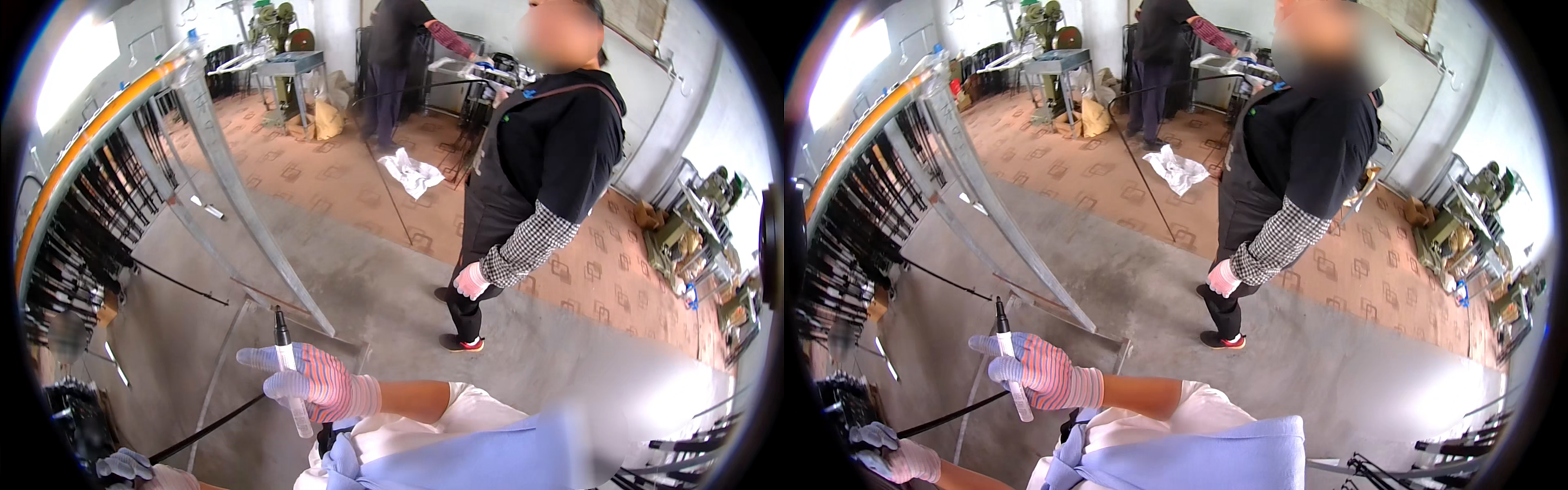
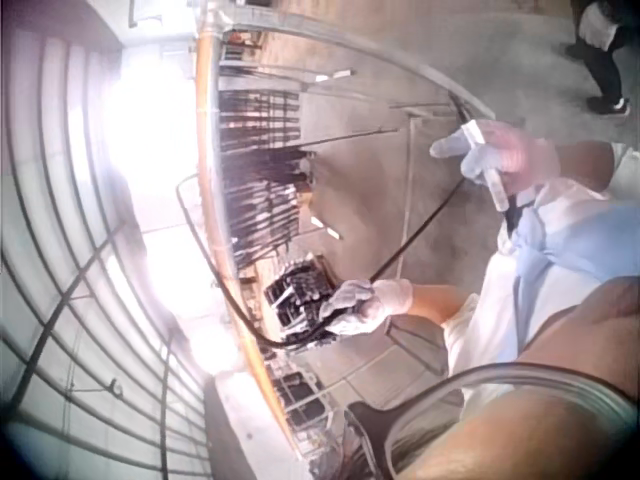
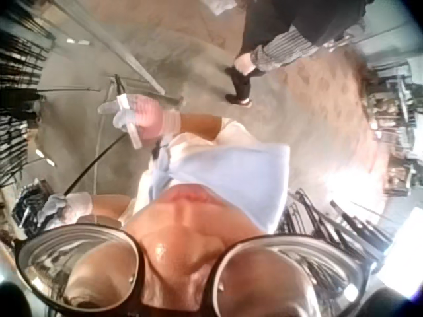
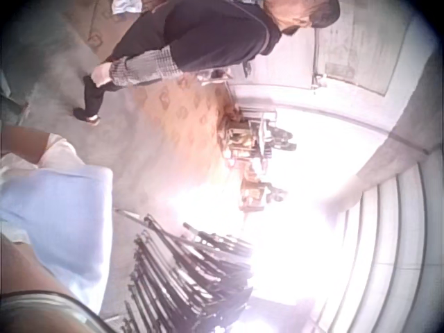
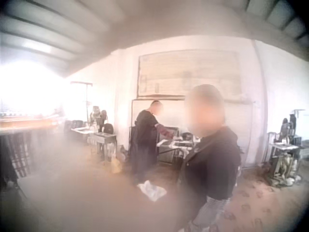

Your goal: The person picks up black metal chair frames from a stack and marks them with a marker. They handle the frames one at a time, writing on the metal before placing them back or moving to the next frame.

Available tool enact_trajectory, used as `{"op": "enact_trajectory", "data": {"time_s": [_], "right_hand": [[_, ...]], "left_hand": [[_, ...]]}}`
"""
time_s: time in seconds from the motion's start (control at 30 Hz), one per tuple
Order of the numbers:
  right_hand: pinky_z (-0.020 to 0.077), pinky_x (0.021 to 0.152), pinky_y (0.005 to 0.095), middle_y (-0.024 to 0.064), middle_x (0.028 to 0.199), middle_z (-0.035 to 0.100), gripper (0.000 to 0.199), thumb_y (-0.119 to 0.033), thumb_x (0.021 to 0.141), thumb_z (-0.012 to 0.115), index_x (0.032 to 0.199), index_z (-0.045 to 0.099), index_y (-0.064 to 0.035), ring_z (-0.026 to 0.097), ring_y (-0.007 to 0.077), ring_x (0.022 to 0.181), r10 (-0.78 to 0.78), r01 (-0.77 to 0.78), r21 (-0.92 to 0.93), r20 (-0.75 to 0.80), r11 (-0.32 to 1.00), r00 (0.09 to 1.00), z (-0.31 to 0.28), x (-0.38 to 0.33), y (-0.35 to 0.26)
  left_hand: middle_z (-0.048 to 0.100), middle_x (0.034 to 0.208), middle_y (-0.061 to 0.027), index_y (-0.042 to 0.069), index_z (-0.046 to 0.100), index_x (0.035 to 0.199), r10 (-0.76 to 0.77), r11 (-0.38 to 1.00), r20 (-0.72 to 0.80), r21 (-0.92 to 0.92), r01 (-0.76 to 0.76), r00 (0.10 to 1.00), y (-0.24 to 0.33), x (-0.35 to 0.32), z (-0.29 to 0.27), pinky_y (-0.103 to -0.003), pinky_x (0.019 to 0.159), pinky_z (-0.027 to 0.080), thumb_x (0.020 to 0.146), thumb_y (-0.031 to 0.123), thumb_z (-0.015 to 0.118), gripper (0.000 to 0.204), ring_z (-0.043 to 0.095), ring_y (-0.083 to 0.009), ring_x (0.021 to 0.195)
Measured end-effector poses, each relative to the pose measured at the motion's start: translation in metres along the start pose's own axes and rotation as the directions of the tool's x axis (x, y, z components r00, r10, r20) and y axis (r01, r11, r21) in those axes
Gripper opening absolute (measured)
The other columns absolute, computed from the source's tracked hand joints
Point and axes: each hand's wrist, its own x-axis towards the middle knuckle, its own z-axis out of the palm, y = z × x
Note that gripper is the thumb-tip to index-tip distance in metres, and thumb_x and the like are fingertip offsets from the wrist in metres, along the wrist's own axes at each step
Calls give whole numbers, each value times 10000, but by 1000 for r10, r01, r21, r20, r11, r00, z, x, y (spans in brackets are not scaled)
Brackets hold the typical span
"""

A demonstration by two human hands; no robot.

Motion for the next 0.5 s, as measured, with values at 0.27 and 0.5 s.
{"op": "enact_trajectory", "data": {"time_s": [0.27,0.5], "right_hand": [[444,741,373,135,1004,574,286,-88,629,628,891,514,-105,548,326,828,-604,535,-578,89,616,792,-17,11,13],[413,530,236,226,1148,480,288,-113,744,597,992,476,-30,512,141,676,-483,451,-269,-64,851,873,-44,0,31]], "left_hand": [[459,669,-68,-6,512,843,504,756,-569,654,-14,649,-22,35,86,-260,617,382,875,253,411,279,435,-149,589],[517,631,-67,-23,518,966,505,798,-538,589,-128,676,-38,51,100,-193,324,285,866,207,499,252,397,-78,390]]}}
